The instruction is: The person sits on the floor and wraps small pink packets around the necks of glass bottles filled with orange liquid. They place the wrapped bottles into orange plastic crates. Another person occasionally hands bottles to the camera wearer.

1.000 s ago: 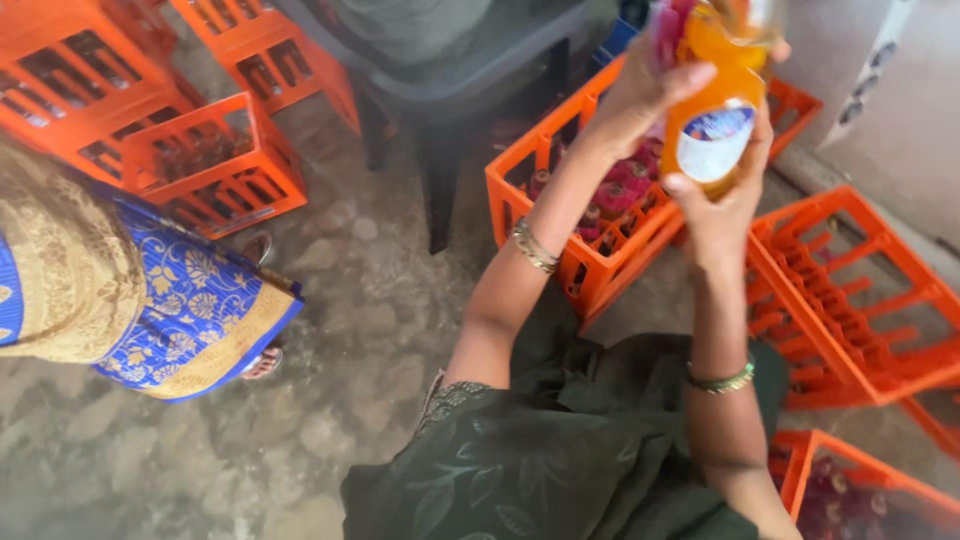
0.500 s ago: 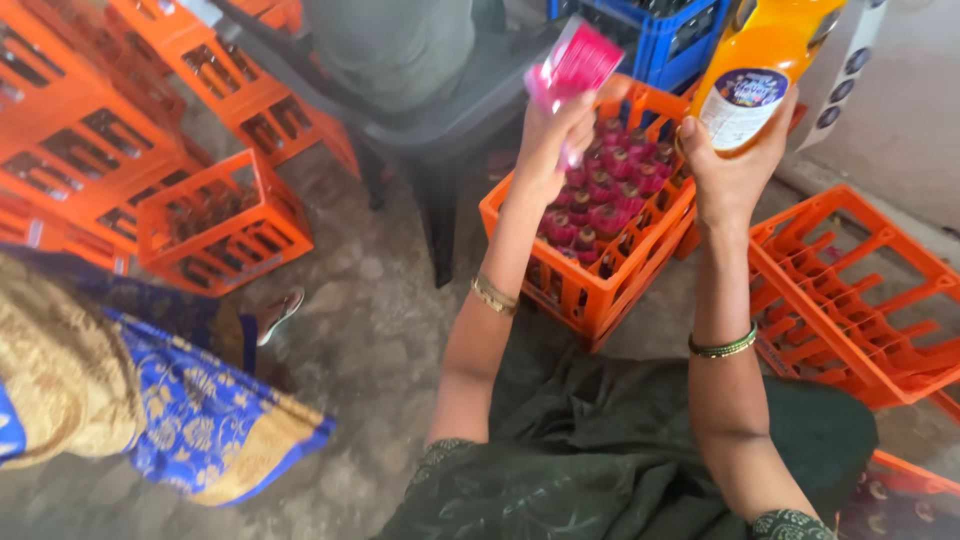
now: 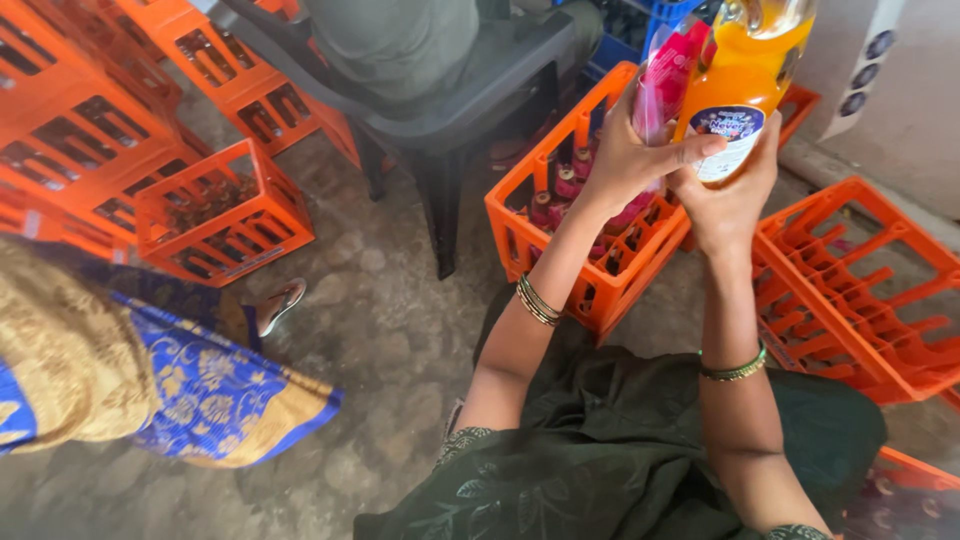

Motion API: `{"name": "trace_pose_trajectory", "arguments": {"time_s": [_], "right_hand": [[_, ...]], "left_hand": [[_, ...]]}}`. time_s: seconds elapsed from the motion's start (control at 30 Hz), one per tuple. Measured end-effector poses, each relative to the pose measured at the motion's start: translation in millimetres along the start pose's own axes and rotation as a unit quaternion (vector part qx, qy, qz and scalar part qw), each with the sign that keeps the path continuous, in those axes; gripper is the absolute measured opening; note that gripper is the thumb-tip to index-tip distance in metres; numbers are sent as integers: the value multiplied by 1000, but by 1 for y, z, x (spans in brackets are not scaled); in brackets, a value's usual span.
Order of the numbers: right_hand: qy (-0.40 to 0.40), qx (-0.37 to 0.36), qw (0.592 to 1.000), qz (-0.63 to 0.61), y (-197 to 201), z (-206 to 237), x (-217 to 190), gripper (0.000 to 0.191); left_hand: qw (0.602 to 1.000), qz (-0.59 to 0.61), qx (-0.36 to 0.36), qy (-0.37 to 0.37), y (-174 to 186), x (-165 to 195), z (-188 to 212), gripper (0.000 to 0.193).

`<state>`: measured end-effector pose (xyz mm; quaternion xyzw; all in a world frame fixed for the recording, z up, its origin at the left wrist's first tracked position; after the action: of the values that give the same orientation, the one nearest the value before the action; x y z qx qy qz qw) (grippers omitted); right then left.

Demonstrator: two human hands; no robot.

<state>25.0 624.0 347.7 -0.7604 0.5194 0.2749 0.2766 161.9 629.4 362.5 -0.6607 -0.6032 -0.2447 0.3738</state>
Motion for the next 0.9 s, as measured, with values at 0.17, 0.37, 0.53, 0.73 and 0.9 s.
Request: {"name": "trace_pose_trajectory", "arguments": {"time_s": [0.17, 0.37, 0.53, 0.73, 0.9], "right_hand": [[21, -66, 998, -8, -18, 9, -9, 57], [-17, -53, 998, -10, -15, 19, -1, 77], [-42, -31, 998, -39, -14, 24, 0, 87], [-32, -44, 998, -17, -19, 24, -5, 84], [-12, -50, 999, 6, -25, 23, -11, 77]], "left_hand": [[994, -104, -30, -18, 20, 11, 8, 97], [968, -228, -81, -60, 19, 37, 28, 92], [962, -241, -122, -33, 12, 41, 36, 98], [966, -208, -154, -6, 19, 35, 37, 99], [987, -122, -101, 5, 27, 30, 39, 97]]}}
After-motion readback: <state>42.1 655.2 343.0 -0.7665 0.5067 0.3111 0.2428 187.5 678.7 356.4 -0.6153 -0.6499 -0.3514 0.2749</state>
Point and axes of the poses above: each hand's wrist, its own z-axis away from the middle knuckle, its own y-axis out of the back of the hand, x = y × z, the point moved 9 cm from there along -z, towards the middle knuckle, and after that the axes turned 2 degrees about y, right-handed, at the moved point
